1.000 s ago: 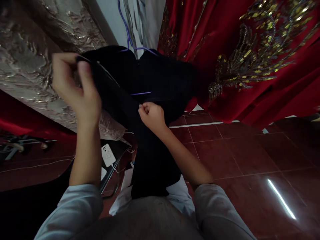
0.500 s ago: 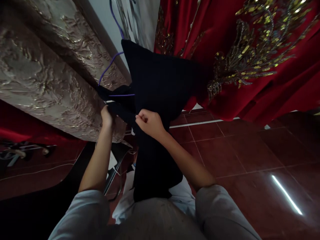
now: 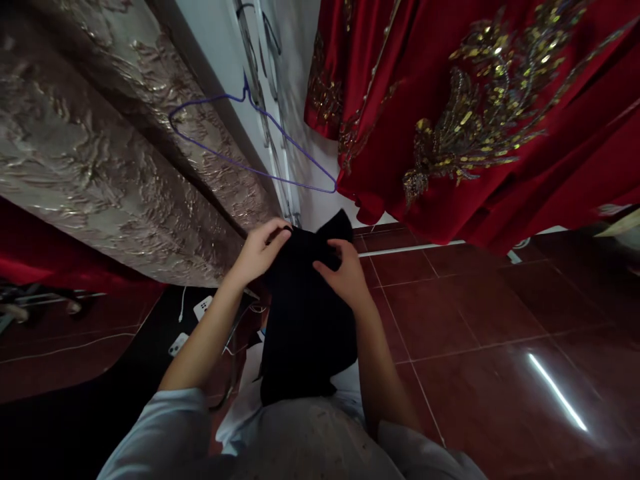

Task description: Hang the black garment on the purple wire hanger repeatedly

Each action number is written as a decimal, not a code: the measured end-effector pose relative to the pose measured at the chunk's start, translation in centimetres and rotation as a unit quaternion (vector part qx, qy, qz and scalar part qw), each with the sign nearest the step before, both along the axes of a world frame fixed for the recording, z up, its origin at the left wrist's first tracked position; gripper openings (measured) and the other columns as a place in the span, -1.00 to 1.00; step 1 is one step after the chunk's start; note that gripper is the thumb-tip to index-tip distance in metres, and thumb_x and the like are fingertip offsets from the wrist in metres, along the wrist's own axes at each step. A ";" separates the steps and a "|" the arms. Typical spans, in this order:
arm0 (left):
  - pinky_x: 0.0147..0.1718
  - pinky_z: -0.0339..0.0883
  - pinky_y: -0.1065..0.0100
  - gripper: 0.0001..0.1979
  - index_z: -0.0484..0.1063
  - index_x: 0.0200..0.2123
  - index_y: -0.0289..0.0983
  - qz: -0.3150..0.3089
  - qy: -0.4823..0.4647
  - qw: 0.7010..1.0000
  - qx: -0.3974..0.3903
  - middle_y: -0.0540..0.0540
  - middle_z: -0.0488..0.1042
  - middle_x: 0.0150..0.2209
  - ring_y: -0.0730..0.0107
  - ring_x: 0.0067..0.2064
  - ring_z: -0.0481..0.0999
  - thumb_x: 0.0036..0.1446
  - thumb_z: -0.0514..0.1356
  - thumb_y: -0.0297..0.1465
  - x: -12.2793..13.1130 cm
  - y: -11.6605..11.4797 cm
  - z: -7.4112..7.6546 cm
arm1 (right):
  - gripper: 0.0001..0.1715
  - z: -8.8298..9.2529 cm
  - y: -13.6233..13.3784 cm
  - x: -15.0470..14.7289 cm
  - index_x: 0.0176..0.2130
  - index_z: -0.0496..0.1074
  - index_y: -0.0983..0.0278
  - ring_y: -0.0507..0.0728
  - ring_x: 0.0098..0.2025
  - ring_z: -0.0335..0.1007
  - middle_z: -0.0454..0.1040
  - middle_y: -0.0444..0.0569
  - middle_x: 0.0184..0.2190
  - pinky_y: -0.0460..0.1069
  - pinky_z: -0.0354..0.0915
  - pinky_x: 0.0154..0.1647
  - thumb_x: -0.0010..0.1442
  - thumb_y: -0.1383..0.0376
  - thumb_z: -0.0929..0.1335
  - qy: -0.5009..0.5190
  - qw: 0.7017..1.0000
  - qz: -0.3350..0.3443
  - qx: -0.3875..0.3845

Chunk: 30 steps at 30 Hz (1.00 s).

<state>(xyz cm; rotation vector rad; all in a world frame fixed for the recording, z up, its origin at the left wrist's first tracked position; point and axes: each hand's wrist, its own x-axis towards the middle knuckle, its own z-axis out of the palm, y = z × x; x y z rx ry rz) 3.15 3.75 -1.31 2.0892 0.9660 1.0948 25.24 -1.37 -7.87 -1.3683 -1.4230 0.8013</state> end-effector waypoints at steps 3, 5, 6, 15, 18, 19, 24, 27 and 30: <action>0.03 0.35 0.27 -0.84 0.45 -0.12 -0.24 -0.036 -0.008 0.997 0.068 -0.12 0.48 -0.13 0.30 -0.05 0.49 0.45 0.11 -0.32 2.1 -1.6 1.9 | -0.22 2.9 0.6 -2.8 0.21 0.36 0.24 0.28 0.20 0.39 0.46 0.11 0.17 0.19 0.29 0.26 0.09 0.09 0.53 0.051 0.982 0.179 0.016; 0.14 0.31 0.20 -0.81 0.46 -0.11 -0.24 -0.021 -0.019 0.995 0.096 -0.18 0.44 -0.04 0.24 0.07 0.46 0.46 0.10 -0.29 2.6 -2.1 2.2 | -0.43 4.4 1.0 -4.5 0.08 0.46 0.28 0.26 0.08 0.46 0.54 0.08 0.02 0.17 0.38 0.14 0.16 0.07 0.48 0.106 0.972 0.211 -0.007; 0.19 0.29 0.17 -0.78 0.45 -0.07 -0.24 -0.018 -0.026 0.995 0.095 -0.21 0.42 0.01 0.20 0.11 0.44 0.47 0.08 -0.25 2.5 -2.1 2.1 | -0.53 5.1 1.2 -5.1 -0.01 0.50 0.29 0.24 -0.01 0.48 0.57 0.05 -0.09 0.16 0.41 0.07 0.19 0.05 0.46 0.134 0.968 0.210 -0.031; 0.03 0.42 0.12 -0.59 0.51 -0.21 -0.28 -0.216 0.224 0.950 -0.038 -0.14 0.52 -0.28 0.19 -0.18 0.54 0.47 0.02 -0.12 -3.9 -1.1 -3.0 | -0.61 11.3 2.9 -2.6 -0.22 0.50 0.24 0.07 -0.35 0.43 0.53 -0.09 -0.34 -0.04 0.40 -0.37 0.05 0.07 0.55 0.264 0.931 0.210 -0.139; 0.14 0.39 0.07 -0.68 0.43 0.10 -0.26 -0.174 0.191 0.965 -0.038 -0.22 0.51 0.01 0.13 0.04 0.52 0.43 0.12 -0.21 -4.7 -2.3 -2.3 | -0.67 12.8 3.3 -2.3 -0.19 0.50 0.24 0.06 -0.35 0.44 0.53 -0.10 -0.33 -0.07 0.37 -0.40 0.16 0.08 0.51 0.192 0.943 0.257 -0.093; 0.19 0.36 0.04 -0.60 0.35 0.21 -0.25 -0.149 0.151 0.977 -0.037 -0.24 0.46 0.11 0.10 0.14 0.48 0.41 0.15 -0.21 -4.6 -2.6 -1.7 | -0.69 13.1 3.4 -2.5 -0.18 0.51 0.25 0.06 -0.34 0.45 0.54 -0.10 -0.32 -0.06 0.38 -0.38 0.19 0.09 0.49 0.168 0.941 0.283 -0.083; 0.14 0.43 0.05 -0.57 0.39 0.18 -0.27 -0.150 0.037 0.987 -0.045 -0.20 0.54 0.03 0.08 0.09 0.53 0.38 0.16 -0.14 -3.2 -3.2 1.5 | -0.74 14.6 2.9 -3.9 -0.25 0.49 0.30 0.05 -0.31 0.41 0.51 -0.09 -0.35 -0.06 0.37 -0.29 0.29 0.13 0.42 0.053 0.923 0.382 0.007; 0.26 0.28 -0.06 -0.69 0.53 -0.13 -0.30 -0.167 0.198 0.966 0.023 -0.18 0.59 -0.14 0.07 0.02 0.56 0.37 0.16 -0.17 -3.6 -2.2 2.4 | -0.74 16.2 2.9 -2.8 -0.29 0.45 0.28 0.04 -0.33 0.35 0.45 -0.12 -0.40 -0.06 0.32 -0.29 0.34 0.14 0.37 -0.052 0.919 0.378 0.097; 0.40 -0.09 -0.20 -0.74 0.53 -0.11 -0.27 -0.090 0.356 0.920 0.134 -0.21 0.60 -0.06 -0.06 0.22 0.43 0.32 0.22 -0.21 -6.6 -0.1 2.1 | -0.84 17.4 4.2 -1.0 -0.27 0.46 0.26 0.10 -0.29 0.39 0.45 -0.10 -0.40 0.00 0.35 -0.20 0.32 0.22 0.37 -0.178 0.914 0.312 0.189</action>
